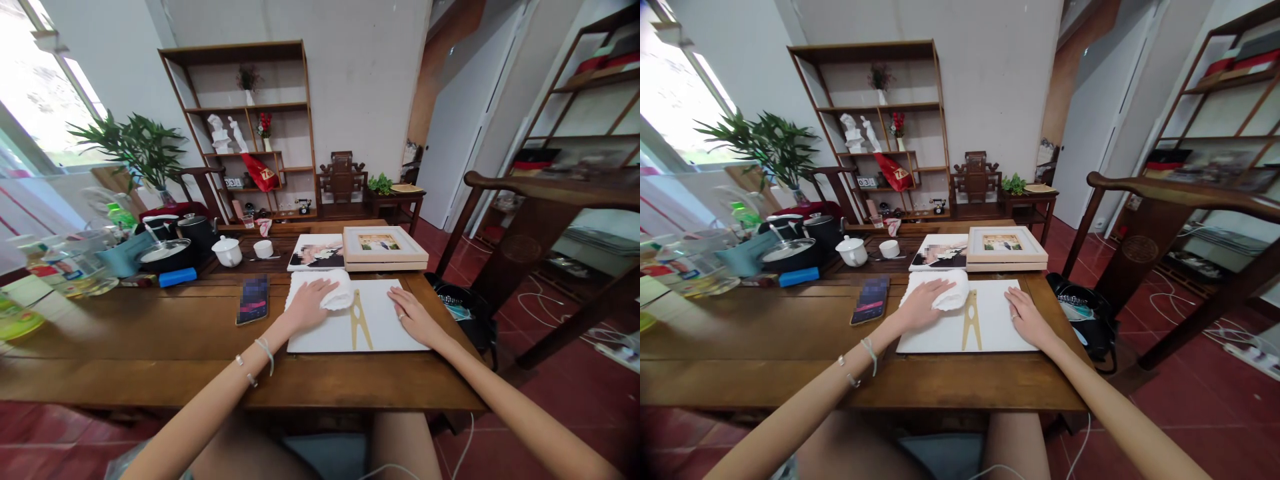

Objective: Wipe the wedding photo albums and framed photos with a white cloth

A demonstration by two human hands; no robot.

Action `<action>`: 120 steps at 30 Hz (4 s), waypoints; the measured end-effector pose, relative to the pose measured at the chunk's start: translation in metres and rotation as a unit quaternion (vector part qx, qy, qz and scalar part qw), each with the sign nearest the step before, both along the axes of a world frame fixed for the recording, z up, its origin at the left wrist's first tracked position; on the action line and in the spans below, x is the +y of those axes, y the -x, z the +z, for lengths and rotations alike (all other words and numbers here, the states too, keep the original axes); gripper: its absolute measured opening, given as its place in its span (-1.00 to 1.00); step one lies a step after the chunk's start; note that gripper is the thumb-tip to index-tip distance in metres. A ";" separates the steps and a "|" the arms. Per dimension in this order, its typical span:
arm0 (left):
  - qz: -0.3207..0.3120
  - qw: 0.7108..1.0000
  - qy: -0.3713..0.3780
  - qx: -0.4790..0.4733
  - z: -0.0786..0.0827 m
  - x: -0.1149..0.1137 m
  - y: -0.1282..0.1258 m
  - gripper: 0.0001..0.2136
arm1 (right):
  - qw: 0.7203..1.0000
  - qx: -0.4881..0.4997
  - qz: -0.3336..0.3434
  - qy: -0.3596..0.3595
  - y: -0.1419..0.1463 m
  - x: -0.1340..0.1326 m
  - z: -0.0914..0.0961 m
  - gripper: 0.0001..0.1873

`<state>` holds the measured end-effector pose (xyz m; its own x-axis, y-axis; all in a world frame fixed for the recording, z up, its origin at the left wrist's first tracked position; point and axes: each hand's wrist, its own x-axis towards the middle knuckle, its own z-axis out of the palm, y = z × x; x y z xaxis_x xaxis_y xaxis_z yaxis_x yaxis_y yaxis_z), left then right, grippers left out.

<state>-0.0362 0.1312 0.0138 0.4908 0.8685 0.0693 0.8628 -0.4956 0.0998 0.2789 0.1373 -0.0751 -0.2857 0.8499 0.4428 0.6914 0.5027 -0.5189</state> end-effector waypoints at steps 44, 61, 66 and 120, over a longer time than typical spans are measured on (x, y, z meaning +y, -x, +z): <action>-0.098 0.993 0.039 0.050 0.002 -0.081 0.013 -0.14 | 1.000 -0.025 -0.013 0.005 0.003 0.000 0.000 -0.50; -0.112 0.993 0.011 0.037 -0.005 -0.039 0.019 -0.16 | 1.000 -0.013 -0.010 -0.020 0.001 0.002 -0.004 -0.53; -0.151 0.985 0.047 0.062 0.005 -0.101 0.017 -0.08 | 1.000 -0.003 -0.016 -0.012 0.003 0.002 -0.004 -0.53; -0.049 0.996 0.080 -0.007 0.010 0.039 -0.047 -0.46 | 1.000 -0.008 -0.004 -0.016 0.000 0.002 -0.003 -0.54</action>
<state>0.0107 0.1697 0.0233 0.5737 0.8169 -0.0594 0.8092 -0.5540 0.1955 0.2787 0.1395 -0.0785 -0.2863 0.8373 0.4658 0.7034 0.5137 -0.4912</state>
